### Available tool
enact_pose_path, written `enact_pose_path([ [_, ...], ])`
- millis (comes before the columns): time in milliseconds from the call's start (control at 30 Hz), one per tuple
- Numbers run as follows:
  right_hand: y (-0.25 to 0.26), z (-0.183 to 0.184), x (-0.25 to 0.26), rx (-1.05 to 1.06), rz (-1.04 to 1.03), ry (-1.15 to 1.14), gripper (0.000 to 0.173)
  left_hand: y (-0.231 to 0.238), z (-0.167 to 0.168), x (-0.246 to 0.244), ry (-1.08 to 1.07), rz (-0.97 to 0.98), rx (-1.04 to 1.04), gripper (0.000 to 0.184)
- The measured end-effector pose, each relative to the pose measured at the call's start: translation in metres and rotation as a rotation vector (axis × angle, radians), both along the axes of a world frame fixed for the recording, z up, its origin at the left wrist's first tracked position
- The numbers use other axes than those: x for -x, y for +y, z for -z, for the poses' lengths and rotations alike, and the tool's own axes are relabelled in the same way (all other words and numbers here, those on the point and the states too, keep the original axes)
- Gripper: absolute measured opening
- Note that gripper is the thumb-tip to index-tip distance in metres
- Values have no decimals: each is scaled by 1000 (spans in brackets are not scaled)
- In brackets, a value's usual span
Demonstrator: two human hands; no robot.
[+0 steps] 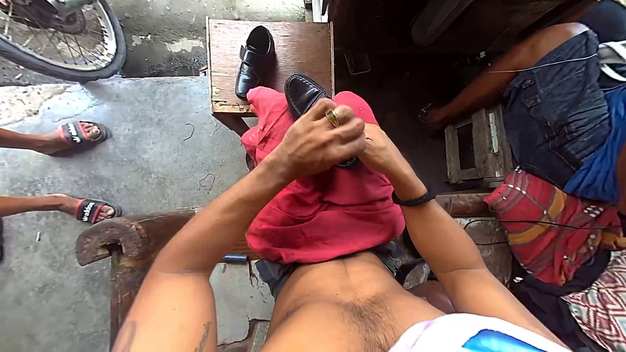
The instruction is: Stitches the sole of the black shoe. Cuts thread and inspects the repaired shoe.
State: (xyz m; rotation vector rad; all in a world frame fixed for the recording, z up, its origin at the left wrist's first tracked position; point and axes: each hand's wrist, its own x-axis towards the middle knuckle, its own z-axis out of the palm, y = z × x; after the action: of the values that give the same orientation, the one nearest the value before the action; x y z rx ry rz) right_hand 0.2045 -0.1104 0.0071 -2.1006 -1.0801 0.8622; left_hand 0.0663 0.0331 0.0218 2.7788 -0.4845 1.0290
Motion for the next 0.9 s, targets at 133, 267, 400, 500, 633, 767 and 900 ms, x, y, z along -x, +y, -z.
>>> enact_pose_path([
  [133,-1,0,-3,36,-16,-18,43,11,10,-1,305,52,-199,22],
  [267,-8,0,-5,-10,-109,-94,42,-7,-9,-9,525,-64,-289,28],
  [400,8,4,-14,11,-129,-51,42,-3,-14,-26,636,-13,-341,34],
  [500,8,3,-12,-11,-116,-40,41,9,-12,-28,693,100,-376,38],
  [633,5,-1,-8,-87,-86,-52,41,15,-24,-26,784,115,-347,32],
  [767,-2,20,-8,-218,-30,-61,36,13,-36,-29,912,38,-395,27],
  [900,-8,19,2,-290,78,-100,40,-1,-32,-32,918,-86,-466,27],
])
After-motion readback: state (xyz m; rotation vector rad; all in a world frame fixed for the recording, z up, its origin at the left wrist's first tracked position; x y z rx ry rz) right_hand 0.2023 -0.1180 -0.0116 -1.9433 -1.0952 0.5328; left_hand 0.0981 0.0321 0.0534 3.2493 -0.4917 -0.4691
